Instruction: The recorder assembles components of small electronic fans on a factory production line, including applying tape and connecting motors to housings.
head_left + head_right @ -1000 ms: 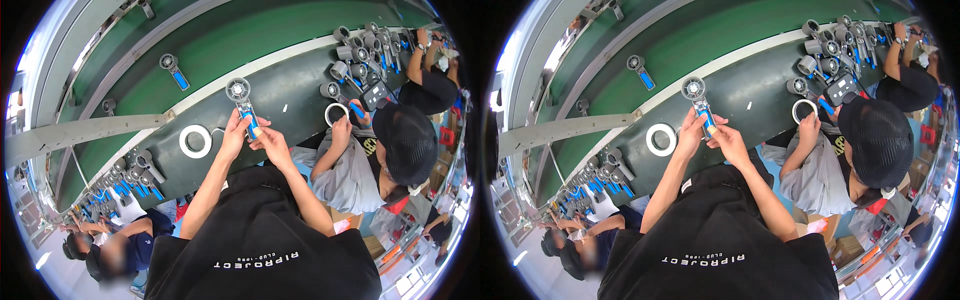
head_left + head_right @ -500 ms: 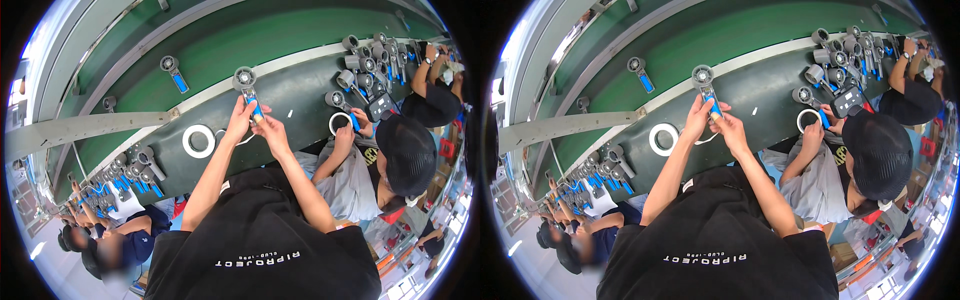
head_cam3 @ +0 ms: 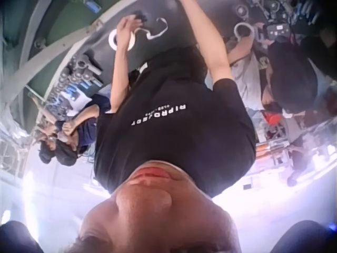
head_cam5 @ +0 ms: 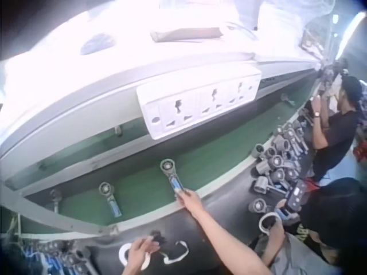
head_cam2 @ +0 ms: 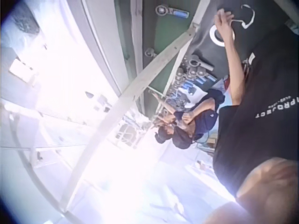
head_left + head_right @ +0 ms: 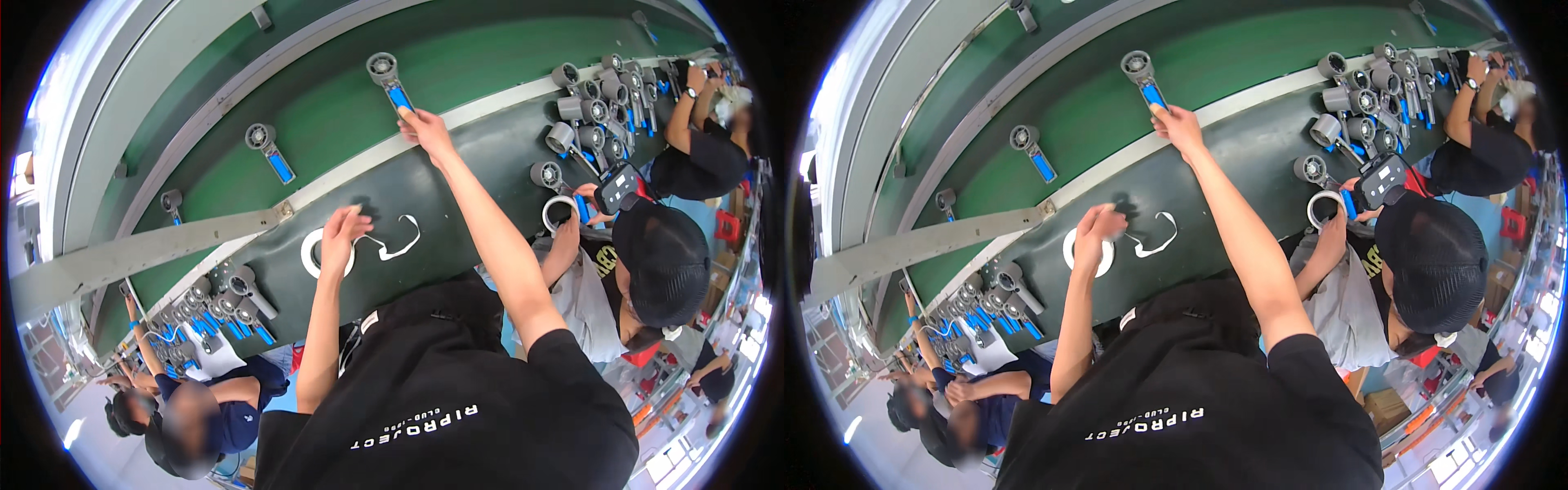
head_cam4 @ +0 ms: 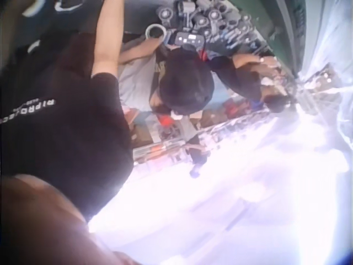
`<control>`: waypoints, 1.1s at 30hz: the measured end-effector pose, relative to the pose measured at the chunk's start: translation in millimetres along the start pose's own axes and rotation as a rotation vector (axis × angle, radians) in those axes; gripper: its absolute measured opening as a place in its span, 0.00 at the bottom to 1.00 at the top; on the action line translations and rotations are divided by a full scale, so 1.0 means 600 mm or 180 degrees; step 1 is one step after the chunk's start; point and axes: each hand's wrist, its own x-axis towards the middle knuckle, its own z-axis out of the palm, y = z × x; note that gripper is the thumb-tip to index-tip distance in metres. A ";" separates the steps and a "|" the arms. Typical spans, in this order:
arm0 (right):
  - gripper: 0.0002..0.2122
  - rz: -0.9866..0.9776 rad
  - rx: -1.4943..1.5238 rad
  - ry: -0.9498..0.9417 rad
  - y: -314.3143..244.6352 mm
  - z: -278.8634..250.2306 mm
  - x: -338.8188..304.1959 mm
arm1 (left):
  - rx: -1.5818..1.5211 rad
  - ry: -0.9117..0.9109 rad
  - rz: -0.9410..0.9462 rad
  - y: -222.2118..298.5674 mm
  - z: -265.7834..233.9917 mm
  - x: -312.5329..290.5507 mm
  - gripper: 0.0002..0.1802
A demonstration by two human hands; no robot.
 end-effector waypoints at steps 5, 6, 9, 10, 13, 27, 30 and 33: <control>0.20 0.0039 -0.0285 0.0087 -0.013 0.021 0.075 | -0.0028 0.0254 -0.0208 -0.027 -0.041 -0.031 0.15; 0.21 -0.0059 -0.0425 0.0196 -0.006 0.022 0.089 | -0.0021 0.0308 -0.0226 -0.029 -0.044 -0.034 0.14; 0.23 -0.0290 -0.0945 0.0613 0.002 0.039 0.090 | -0.0062 0.0461 -0.0226 -0.034 -0.050 -0.043 0.14; 0.25 -0.0431 -0.1314 0.0919 0.002 0.045 0.084 | -0.0099 0.0561 -0.0196 -0.035 -0.051 -0.045 0.14; 0.26 -0.1052 -0.1762 0.1413 0.025 0.026 0.082 | -0.0204 0.0609 0.0049 -0.033 -0.055 -0.043 0.13; 0.20 -0.1386 -0.3241 0.3579 -0.032 -0.258 -0.101 | 0.1492 0.1329 0.0920 -0.057 -0.093 -0.043 0.16; 0.21 -0.0749 -0.4008 0.3589 -0.052 -0.322 -0.082 | 0.1616 0.1260 0.0847 -0.062 -0.086 -0.045 0.14; 0.17 -0.0156 -0.4114 0.3548 -0.053 -0.374 -0.050 | 0.1417 0.1075 0.0975 -0.070 -0.083 -0.047 0.14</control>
